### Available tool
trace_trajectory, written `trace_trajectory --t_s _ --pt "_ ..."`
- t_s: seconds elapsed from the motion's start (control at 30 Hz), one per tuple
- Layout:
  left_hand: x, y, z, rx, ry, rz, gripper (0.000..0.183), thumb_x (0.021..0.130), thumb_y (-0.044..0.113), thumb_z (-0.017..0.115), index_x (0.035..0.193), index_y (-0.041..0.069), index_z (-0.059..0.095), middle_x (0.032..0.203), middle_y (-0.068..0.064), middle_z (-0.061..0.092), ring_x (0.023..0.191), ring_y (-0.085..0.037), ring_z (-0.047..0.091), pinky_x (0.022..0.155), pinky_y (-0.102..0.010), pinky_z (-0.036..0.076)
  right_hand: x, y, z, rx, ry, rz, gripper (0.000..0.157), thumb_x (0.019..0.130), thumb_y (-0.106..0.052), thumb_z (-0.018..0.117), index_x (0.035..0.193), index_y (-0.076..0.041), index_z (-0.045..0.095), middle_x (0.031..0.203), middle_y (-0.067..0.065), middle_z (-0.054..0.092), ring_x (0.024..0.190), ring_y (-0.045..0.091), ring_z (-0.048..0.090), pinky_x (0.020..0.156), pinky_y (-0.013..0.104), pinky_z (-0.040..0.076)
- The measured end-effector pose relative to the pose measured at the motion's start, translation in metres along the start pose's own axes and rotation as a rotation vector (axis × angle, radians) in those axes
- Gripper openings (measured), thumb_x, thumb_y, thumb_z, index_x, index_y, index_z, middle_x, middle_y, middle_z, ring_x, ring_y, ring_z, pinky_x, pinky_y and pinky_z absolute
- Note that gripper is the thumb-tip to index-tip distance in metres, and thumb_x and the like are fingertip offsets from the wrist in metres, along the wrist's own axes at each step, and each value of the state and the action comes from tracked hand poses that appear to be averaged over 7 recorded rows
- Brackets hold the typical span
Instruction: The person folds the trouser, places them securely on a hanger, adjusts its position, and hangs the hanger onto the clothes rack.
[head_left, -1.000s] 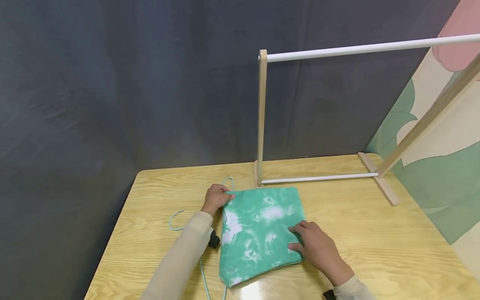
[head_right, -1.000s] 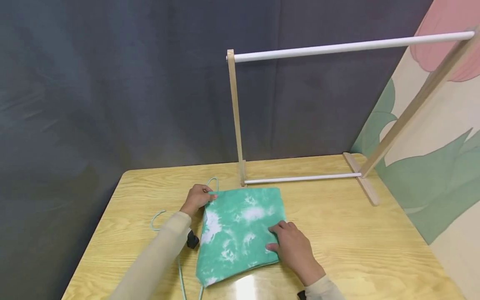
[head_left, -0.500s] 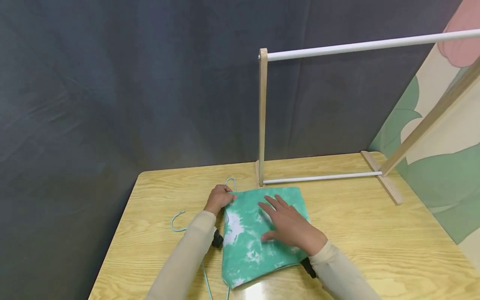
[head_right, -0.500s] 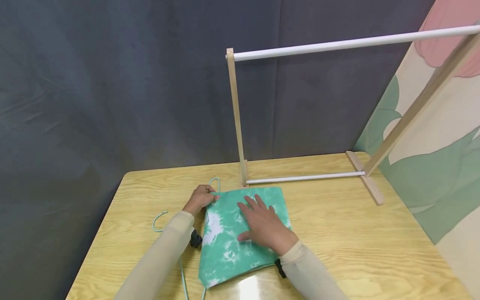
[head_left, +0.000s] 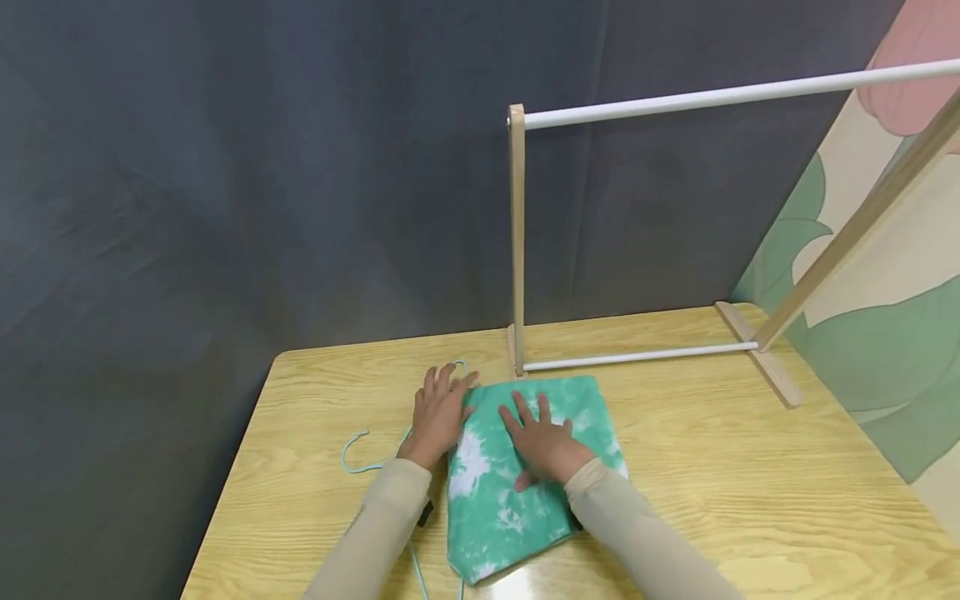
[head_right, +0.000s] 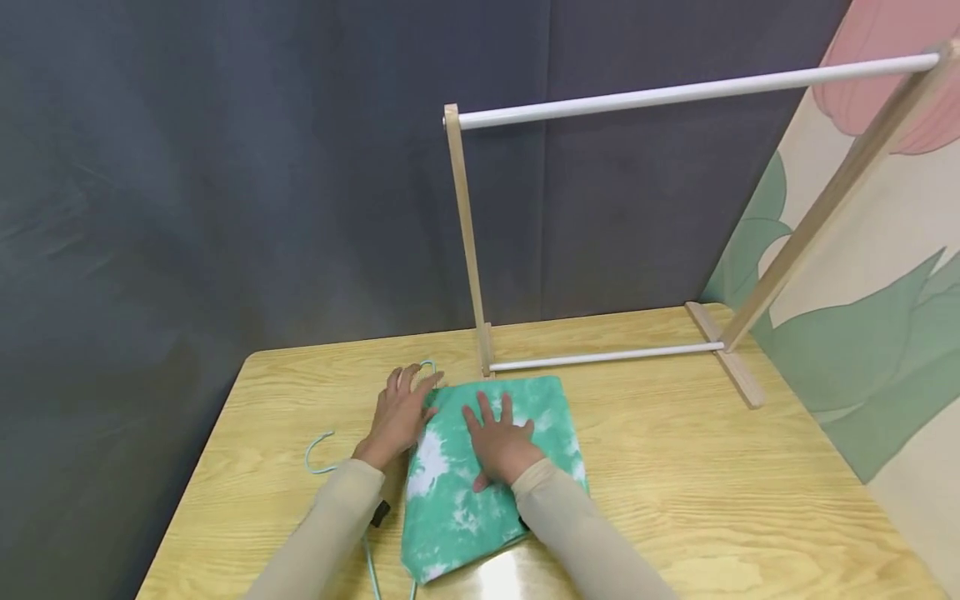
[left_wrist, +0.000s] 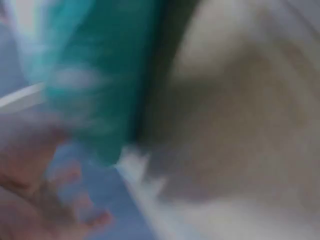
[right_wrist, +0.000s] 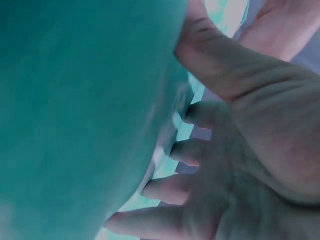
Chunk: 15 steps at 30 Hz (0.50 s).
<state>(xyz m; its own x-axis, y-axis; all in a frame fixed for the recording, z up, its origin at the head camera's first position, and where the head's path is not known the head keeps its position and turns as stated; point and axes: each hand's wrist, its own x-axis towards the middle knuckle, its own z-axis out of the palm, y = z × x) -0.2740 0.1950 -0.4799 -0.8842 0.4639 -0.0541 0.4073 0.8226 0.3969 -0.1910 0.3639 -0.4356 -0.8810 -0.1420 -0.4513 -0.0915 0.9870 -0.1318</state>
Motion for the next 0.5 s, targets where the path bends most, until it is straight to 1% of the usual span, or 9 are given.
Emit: trace_trajectory --t_s 0.07,0.1,0.13,0.17,0.2,0.23,0.37,0.43,0.5 --pt "-0.012 0.004 -0.006 0.086 -0.126 0.140 0.079 0.083 0.046 0.068 0.149 0.022 0.032 0.160 -0.009 0.018 0.148 -0.038 0.012 0.116 -0.056 0.022 0.000 -0.001 0.000 -0.005 0.007 -0.002 0.115 0.062 -0.046 0.079 0.154 -0.016 0.016 0.162 0.013 0.002 0.146 0.048 0.004 0.100 0.072 0.032" --pt "-0.017 0.006 -0.008 0.104 -0.187 0.194 0.087 0.080 0.049 0.069 0.151 0.020 0.029 0.162 -0.008 0.011 0.149 -0.036 0.005 0.118 -0.055 0.016 0.001 -0.002 0.000 -0.008 0.010 -0.002 0.115 0.062 -0.046 0.079 0.154 -0.017 0.016 0.162 0.013 0.002 0.145 0.048 0.005 0.099 0.073 0.032" --pt "-0.022 0.008 -0.009 0.111 -0.241 0.232 0.095 0.076 0.053 0.071 0.152 0.018 0.025 0.162 -0.008 0.007 0.150 -0.035 0.002 0.120 -0.054 0.012 0.001 -0.002 -0.001 -0.010 0.017 -0.003 0.115 0.062 -0.047 0.079 0.154 -0.017 0.017 0.162 0.013 0.003 0.145 0.049 0.006 0.099 0.072 0.033" --pt "-0.025 0.010 -0.009 0.108 -0.292 0.251 0.103 0.074 0.056 0.072 0.153 0.016 0.019 0.163 -0.007 0.003 0.150 -0.033 0.000 0.121 -0.052 0.010 0.001 -0.002 -0.002 -0.015 0.024 -0.003 0.115 0.062 -0.047 0.080 0.154 -0.017 0.018 0.162 0.013 0.005 0.145 0.049 0.007 0.098 0.072 0.034" --pt "-0.028 0.011 -0.009 0.106 -0.331 0.256 0.109 0.072 0.058 0.072 0.154 0.015 0.014 0.163 -0.008 -0.001 0.150 -0.032 -0.002 0.121 -0.051 0.007 0.000 -0.002 -0.003 -0.021 0.028 -0.003 0.115 0.062 -0.047 0.080 0.154 -0.017 0.018 0.162 0.013 0.006 0.145 0.049 0.008 0.098 0.071 0.035" --pt "-0.029 0.013 -0.008 0.111 -0.352 0.256 0.114 0.070 0.059 0.073 0.154 0.015 0.010 0.162 -0.008 -0.004 0.150 -0.031 -0.003 0.122 -0.050 0.006 0.000 -0.001 -0.004 -0.029 0.030 -0.004 0.114 0.062 -0.048 0.080 0.153 -0.017 0.019 0.162 0.012 0.007 0.145 0.048 0.009 0.097 0.070 0.037" --pt "-0.031 0.020 -0.004 0.156 -0.388 0.249 0.131 0.061 0.066 0.076 0.155 0.013 0.001 0.161 -0.011 -0.013 0.149 -0.033 -0.010 0.121 -0.052 0.001 -0.002 0.009 -0.010 -0.003 0.051 -0.012 0.113 0.061 -0.047 0.083 0.152 -0.015 0.024 0.161 0.012 0.013 0.146 0.045 0.015 0.096 0.065 0.042" --pt "-0.032 0.023 -0.002 0.169 -0.415 0.247 0.140 0.056 0.069 0.078 0.154 0.013 -0.004 0.160 -0.012 -0.018 0.148 -0.034 -0.015 0.121 -0.053 -0.002 -0.005 0.021 -0.010 0.025 0.097 0.014 0.113 0.060 -0.047 0.084 0.150 -0.010 0.028 0.159 0.016 0.018 0.145 0.045 0.018 0.098 0.065 0.040" --pt "-0.033 0.025 0.001 0.181 -0.429 0.246 0.145 0.052 0.072 0.078 0.154 0.013 -0.007 0.159 -0.011 -0.021 0.148 -0.034 -0.018 0.120 -0.053 -0.004 -0.009 0.036 -0.009 0.052 0.142 0.066 0.112 0.059 -0.048 0.084 0.148 -0.005 0.031 0.157 0.020 0.022 0.144 0.044 0.022 0.101 0.065 0.037"
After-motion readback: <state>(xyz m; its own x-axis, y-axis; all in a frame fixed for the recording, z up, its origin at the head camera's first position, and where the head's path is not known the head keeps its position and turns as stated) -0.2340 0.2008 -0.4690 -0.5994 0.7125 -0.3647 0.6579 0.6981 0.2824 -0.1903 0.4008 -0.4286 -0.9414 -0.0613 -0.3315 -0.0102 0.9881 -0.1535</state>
